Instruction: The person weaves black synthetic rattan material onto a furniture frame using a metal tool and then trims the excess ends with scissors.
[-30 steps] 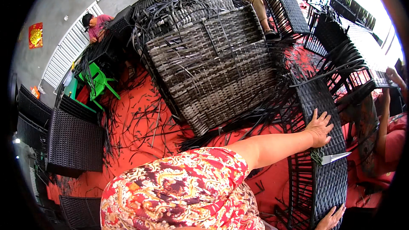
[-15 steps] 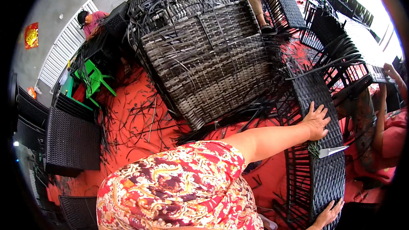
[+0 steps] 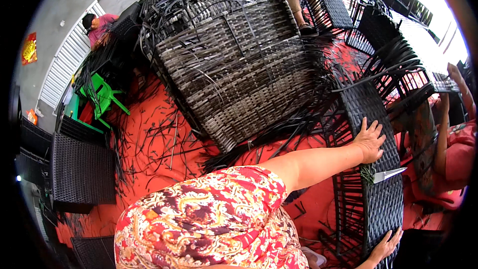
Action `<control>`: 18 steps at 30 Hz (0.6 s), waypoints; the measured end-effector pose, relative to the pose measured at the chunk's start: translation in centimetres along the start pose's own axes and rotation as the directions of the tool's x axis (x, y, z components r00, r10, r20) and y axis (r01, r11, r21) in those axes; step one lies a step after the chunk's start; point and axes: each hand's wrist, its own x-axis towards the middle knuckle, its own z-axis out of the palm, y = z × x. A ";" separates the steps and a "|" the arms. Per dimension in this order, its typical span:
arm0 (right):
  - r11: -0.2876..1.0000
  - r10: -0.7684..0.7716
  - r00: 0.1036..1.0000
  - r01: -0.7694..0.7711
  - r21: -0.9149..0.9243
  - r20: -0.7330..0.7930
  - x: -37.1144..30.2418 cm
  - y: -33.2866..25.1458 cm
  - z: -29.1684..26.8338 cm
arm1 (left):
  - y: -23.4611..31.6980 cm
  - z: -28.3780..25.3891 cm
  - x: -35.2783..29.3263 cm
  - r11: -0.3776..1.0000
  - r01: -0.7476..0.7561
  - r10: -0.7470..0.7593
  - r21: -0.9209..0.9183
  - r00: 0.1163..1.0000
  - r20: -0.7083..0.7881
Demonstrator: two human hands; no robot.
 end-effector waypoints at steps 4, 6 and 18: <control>1.000 0.018 1.000 -0.018 -0.021 0.010 -0.1 0.1 -0.1 | 0.0 0.5 0.0 1.000 -0.017 0.017 0.004 0.999 -0.051; 0.999 0.028 0.999 -0.027 -0.041 0.018 -0.1 -0.1 -0.1 | -0.1 1.3 0.2 1.000 -0.020 0.022 0.018 0.995 -0.100; 0.899 -0.137 0.960 0.224 0.376 -0.245 -3.6 -13.0 -7.6 | -0.4 1.2 0.5 0.988 -0.015 0.034 0.153 0.992 -0.125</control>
